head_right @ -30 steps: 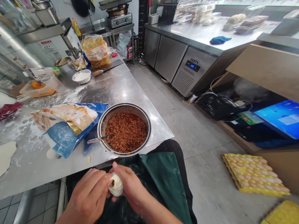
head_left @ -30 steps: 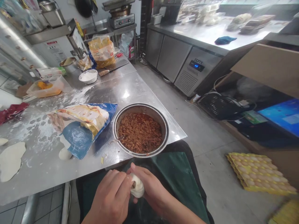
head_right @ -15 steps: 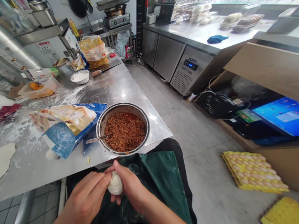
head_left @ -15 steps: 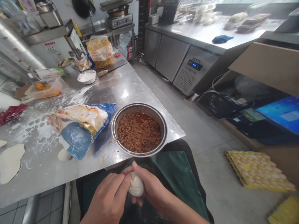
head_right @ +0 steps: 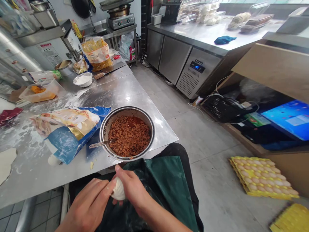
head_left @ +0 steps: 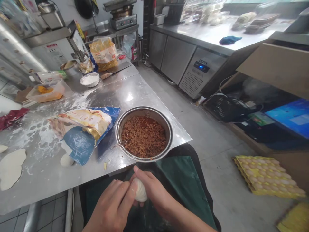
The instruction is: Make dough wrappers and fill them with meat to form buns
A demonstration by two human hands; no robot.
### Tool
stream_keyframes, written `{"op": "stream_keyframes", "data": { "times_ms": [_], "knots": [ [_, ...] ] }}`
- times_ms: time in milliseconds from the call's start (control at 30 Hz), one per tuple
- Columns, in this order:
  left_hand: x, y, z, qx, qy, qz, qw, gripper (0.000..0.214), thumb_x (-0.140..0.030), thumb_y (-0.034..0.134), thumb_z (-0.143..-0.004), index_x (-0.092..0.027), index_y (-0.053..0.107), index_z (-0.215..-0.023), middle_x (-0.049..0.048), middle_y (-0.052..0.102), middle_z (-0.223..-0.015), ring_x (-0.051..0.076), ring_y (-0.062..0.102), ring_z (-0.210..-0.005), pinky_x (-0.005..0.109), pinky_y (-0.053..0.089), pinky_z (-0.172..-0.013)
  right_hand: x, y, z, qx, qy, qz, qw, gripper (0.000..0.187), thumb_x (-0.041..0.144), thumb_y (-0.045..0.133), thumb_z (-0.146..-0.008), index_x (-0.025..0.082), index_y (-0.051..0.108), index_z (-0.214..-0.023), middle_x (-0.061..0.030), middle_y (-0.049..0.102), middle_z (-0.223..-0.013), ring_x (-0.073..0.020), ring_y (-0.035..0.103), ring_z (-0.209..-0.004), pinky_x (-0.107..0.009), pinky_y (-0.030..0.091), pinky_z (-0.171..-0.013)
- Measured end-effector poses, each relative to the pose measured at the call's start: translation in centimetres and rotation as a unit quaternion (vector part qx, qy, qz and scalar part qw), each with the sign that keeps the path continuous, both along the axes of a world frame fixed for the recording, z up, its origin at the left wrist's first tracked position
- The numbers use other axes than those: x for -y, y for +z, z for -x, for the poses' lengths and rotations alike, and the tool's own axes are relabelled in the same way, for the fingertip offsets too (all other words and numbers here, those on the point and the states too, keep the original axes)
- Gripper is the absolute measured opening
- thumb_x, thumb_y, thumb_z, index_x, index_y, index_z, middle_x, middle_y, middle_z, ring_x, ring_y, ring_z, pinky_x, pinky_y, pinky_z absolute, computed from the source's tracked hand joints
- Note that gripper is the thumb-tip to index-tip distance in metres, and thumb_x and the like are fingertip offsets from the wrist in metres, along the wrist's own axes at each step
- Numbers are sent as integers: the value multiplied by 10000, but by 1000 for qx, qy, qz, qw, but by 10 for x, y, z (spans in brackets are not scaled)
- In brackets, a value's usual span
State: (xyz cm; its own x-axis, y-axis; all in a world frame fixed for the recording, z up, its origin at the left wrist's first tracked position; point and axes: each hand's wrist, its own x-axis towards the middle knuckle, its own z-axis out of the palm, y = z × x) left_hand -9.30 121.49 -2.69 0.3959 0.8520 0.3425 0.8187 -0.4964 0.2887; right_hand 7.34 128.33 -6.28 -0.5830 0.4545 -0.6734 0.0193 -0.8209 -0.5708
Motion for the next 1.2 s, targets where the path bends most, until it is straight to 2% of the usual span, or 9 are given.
{"op": "stream_keyframes", "data": {
  "times_ms": [167,333,467,533,633,800,867,1067,1200],
  "knots": [
    [3,0,2,20,12,-8,1000,307,13,616,-865,-67,687,-1152,96,704,-873,186,647,-769,347,576,-719,0,-2,-2,-44,37,18,998,612,754,586,-880,161,702,-976,-3,652,-657,-107,552,-422,-189,345,-357],
    [1,4,1,10,-1,5,1000,333,-17,579,-912,-65,667,-1230,96,711,-894,185,676,-795,337,594,-740,0,-5,-1,10,31,-1,999,730,819,451,-905,137,673,-774,-32,605,-545,-141,587,-436,-204,373,-376],
    [0,7,2,17,8,-3,1000,255,-20,599,-904,-91,682,-1134,77,696,-846,178,675,-759,326,592,-722,-2,-2,-1,-60,52,27,996,604,738,558,-902,159,703,-995,9,616,-613,-102,528,-408,-183,339,-347],
    [2,6,3,17,14,11,1000,265,-20,618,-894,-100,675,-1140,70,693,-850,178,670,-761,338,593,-745,-1,-2,-1,-49,40,15,998,573,716,611,-888,152,703,-939,14,600,-605,-81,499,-408,-169,327,-350],
    [4,2,3,10,-4,33,999,355,-28,541,-933,-98,645,-1265,90,713,-927,186,688,-828,338,597,-782,-1,-4,-1,-6,37,4,999,687,791,496,-913,141,681,-791,-2,567,-534,-96,510,-392,-178,324,-341],
    [10,-1,2,58,18,65,996,327,28,607,-884,-133,660,-1164,46,667,-854,159,626,-750,324,562,-734,-1,-6,-1,-40,54,34,997,624,734,533,-915,140,721,-893,10,583,-559,-72,455,-356,-175,246,-312],
    [12,0,-2,70,36,93,993,376,14,620,-895,-128,631,-1243,46,666,-862,151,607,-728,326,557,-720,0,-7,0,-23,40,32,998,586,706,559,-911,143,708,-841,0,599,-563,-80,493,-376,-173,263,-327],
    [13,-3,-8,183,48,126,974,261,-19,485,-977,-175,646,-1112,42,671,-851,114,652,-743,231,577,-707,1,-10,2,-21,53,22,998,681,740,445,-949,134,701,-772,-24,606,-522,-112,544,-371,-181,294,-323],
    [15,-3,-9,207,80,142,965,262,-94,531,-993,-181,627,-1221,48,708,-926,114,701,-803,206,597,-757,1,-6,3,-12,43,52,998,632,713,475,-939,138,693,-793,-28,633,-554,-99,532,-369,-172,290,-327]
  ]
}}
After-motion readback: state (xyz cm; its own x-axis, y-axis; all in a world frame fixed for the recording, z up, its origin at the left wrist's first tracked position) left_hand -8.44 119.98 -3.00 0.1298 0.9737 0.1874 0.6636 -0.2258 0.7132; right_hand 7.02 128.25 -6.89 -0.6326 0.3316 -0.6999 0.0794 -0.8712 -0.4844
